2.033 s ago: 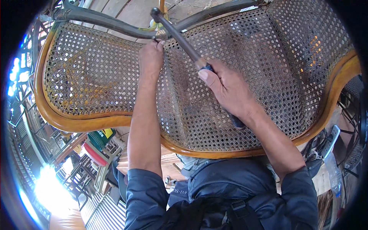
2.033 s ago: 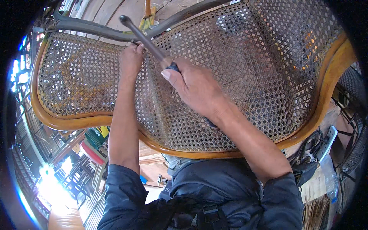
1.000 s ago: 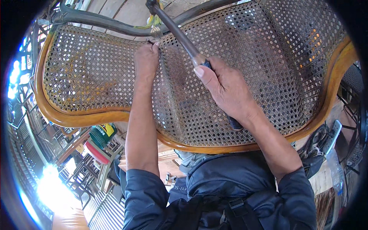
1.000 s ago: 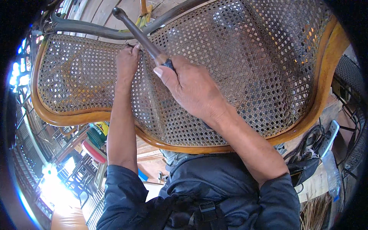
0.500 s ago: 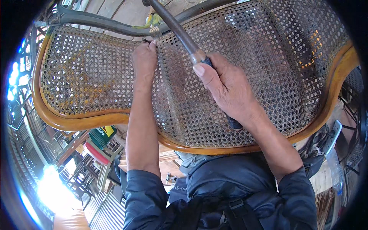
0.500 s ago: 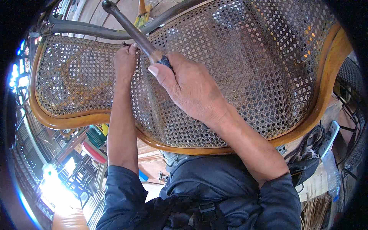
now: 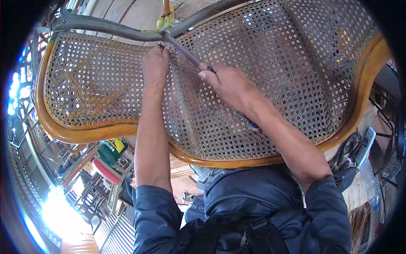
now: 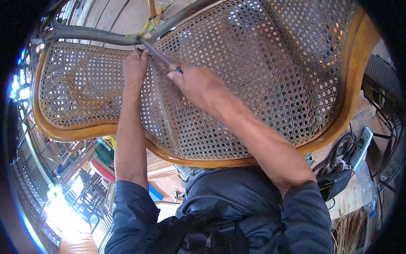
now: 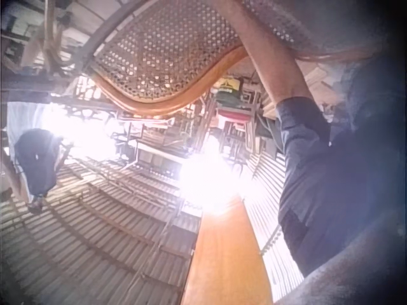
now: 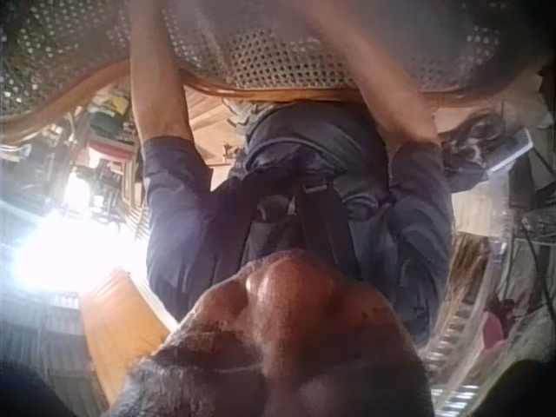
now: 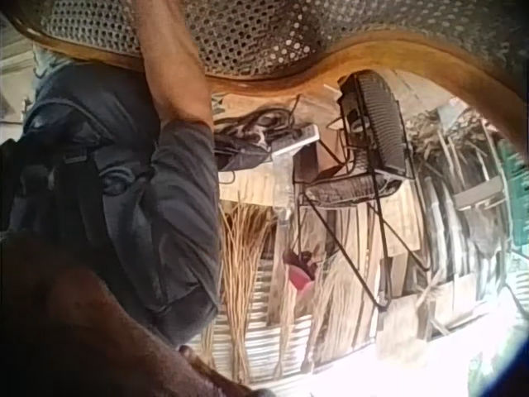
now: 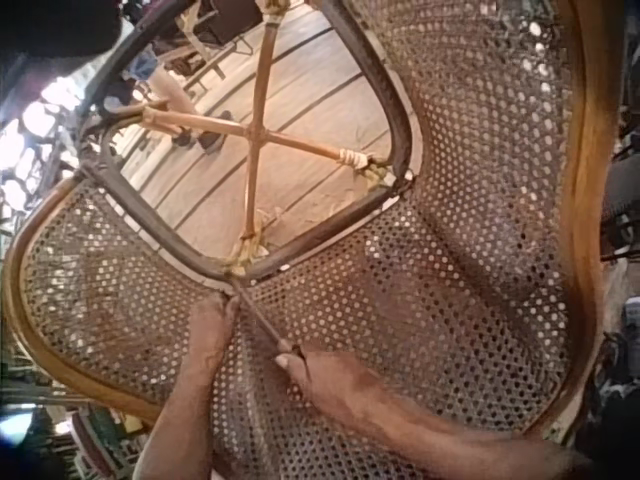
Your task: Repairing a woven rattan chair using a hammer and a metal tool.
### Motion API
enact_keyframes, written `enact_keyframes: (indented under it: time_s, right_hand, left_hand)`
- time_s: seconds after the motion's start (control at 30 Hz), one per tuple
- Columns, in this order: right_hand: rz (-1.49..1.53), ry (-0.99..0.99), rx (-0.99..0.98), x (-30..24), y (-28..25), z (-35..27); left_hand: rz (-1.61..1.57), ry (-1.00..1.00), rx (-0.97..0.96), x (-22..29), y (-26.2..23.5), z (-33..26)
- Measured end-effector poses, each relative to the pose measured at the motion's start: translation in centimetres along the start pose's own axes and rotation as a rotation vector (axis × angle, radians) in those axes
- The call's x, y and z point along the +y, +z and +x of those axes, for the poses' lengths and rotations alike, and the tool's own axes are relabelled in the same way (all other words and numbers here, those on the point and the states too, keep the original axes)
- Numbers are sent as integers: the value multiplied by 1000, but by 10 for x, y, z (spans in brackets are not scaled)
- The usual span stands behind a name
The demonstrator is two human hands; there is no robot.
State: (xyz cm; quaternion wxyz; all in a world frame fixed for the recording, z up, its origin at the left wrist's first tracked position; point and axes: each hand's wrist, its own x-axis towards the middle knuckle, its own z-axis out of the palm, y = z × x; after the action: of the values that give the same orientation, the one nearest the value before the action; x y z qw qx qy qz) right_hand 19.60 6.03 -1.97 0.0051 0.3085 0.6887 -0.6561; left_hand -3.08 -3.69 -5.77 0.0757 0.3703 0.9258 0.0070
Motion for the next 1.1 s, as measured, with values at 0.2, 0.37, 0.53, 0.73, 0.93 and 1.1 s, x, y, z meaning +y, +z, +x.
enact_keyframes:
  time_s: [0.2,0.37,0.53,0.73,0.93,1.1]
  right_hand:
    - [115,93,120,-3,-19,-25]
    - [71,80,114,4,-17,-31]
    - [36,72,63,3,-16,-33]
    - [25,20,62,-1,-14,-31]
    - [81,0,26,-15,-19,-31]
    - [133,-6,47,-15,-20,-29]
  left_hand:
    - [-56,-19,62,-1,-6,-12]
    - [-70,-12,34,0,-5,-17]
    - [-25,-10,43,3,-3,-17]
    - [-47,29,77,-1,0,-18]
    - [-176,-53,106,-2,-2,-16]
    - [-40,9,103,0,1,-14]
